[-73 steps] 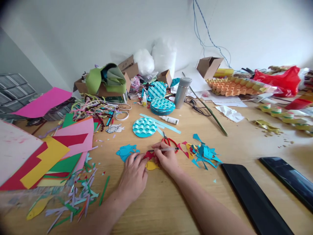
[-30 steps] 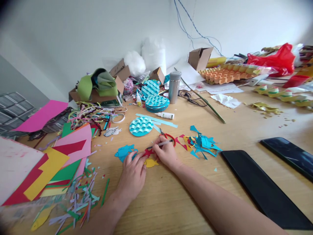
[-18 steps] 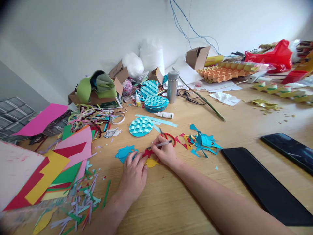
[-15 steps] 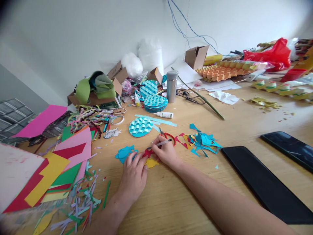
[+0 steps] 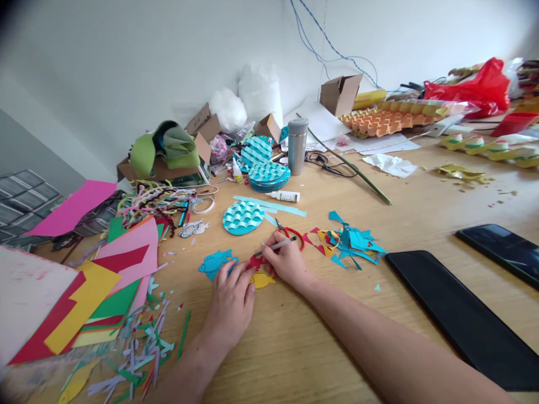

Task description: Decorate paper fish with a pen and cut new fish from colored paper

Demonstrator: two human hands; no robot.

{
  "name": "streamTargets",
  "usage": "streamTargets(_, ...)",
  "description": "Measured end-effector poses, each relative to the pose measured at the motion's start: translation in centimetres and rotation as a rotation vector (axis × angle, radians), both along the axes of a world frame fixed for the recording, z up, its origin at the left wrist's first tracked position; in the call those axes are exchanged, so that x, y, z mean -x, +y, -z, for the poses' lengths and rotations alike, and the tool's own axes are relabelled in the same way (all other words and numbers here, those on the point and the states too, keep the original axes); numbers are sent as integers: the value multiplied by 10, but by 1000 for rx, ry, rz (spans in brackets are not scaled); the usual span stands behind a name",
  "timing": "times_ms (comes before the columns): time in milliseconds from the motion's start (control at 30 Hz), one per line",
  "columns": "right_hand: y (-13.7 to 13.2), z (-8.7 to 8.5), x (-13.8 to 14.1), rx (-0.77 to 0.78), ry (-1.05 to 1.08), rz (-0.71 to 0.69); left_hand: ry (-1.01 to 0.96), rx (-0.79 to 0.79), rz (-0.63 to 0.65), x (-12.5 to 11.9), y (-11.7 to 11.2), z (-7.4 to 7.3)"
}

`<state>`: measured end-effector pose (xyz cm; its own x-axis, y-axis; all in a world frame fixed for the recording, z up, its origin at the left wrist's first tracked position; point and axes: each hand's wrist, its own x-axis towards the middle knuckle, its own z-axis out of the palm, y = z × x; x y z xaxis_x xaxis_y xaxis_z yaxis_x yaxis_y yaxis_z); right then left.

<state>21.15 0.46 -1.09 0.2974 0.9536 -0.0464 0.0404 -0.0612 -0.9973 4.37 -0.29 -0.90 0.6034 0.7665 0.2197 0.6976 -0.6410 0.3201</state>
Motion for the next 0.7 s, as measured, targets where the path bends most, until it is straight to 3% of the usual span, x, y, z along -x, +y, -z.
streamTargets(700,0,-1,1,33,-20,-3,-9,-1,-2,0,0,-1)
